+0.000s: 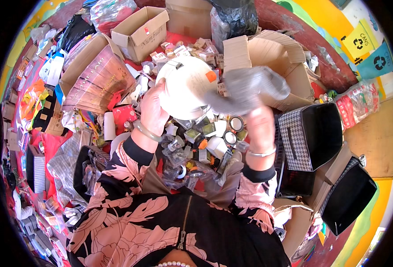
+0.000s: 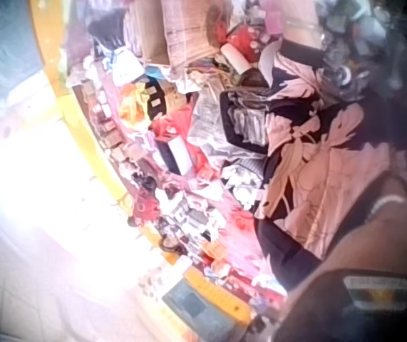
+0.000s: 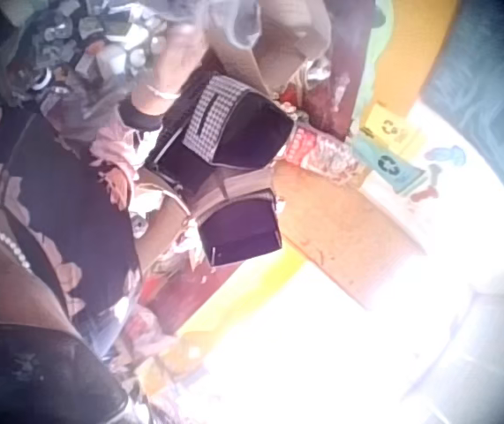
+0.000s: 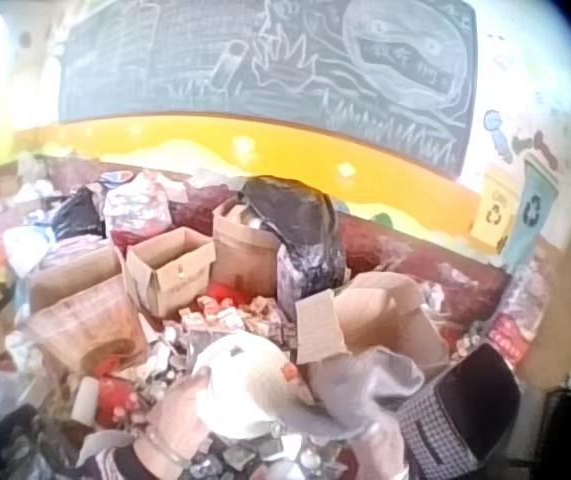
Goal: The person sits on the floor and wipes various items with a gray cloth. They clean a white plate, a small round mirror, and several small boxes, turning them over to wipe different sides before placing them into a cardboard box.
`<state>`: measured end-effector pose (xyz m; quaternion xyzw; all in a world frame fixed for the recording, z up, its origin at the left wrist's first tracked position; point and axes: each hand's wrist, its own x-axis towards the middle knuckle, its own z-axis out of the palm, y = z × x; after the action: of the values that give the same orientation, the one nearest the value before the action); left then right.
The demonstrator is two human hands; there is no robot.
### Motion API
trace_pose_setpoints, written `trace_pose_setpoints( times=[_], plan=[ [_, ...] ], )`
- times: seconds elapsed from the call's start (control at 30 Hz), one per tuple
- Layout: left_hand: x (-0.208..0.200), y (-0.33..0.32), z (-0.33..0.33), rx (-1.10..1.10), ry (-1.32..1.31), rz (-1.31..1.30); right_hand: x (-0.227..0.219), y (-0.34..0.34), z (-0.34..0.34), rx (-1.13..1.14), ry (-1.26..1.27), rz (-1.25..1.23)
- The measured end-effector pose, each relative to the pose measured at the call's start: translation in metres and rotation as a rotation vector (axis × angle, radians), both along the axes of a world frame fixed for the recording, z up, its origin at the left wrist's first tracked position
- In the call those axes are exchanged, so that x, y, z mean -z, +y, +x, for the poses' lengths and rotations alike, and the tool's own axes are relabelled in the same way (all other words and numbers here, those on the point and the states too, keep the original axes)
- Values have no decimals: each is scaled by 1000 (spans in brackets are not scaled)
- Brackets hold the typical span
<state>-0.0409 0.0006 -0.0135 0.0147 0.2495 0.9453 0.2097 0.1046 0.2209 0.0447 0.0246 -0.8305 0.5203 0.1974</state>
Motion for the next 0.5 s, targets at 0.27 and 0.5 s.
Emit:
trace_pose_setpoints(
  times=[0.27, 0.5],
  plan=[
    [-1, 10, 30, 106, -41, -254, -6, -72, -36, 13, 15, 770],
    [-13, 16, 42, -33, 154, -460, 1, -73, -46, 216, 218, 522]
  ],
)
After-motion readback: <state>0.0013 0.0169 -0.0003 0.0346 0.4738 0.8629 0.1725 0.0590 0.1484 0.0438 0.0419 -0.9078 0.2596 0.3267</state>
